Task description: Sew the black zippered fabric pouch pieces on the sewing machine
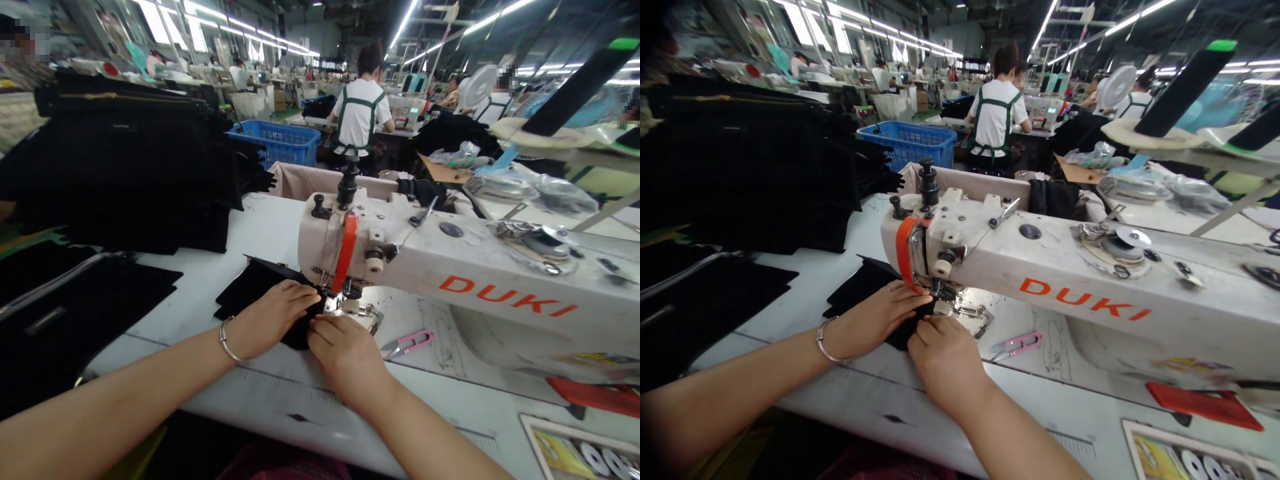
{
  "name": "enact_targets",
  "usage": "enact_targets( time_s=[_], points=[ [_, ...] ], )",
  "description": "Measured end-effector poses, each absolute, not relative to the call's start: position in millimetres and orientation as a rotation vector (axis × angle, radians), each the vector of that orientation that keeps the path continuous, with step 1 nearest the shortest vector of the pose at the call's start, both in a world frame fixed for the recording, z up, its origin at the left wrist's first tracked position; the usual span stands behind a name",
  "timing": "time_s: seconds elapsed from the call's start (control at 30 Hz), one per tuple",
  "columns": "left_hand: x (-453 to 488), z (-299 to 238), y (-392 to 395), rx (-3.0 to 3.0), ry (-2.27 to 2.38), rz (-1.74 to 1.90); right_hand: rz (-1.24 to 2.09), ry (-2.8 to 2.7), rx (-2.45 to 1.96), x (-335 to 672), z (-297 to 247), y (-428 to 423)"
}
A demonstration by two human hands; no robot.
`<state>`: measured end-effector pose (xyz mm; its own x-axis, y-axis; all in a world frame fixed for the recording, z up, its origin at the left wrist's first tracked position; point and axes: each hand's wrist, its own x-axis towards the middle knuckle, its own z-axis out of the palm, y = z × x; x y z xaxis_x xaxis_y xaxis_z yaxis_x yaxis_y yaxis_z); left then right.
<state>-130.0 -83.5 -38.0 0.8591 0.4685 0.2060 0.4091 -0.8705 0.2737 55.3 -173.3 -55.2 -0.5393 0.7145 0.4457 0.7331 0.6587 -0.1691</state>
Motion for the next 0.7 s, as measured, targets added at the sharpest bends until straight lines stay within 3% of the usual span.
enact_targets(
  time_s=[0.7],
  points=[
    [-131,-41,-96,2.887,0.74,0.331,0.049,-2.389,-1.088,63,-57,-174]
  ],
)
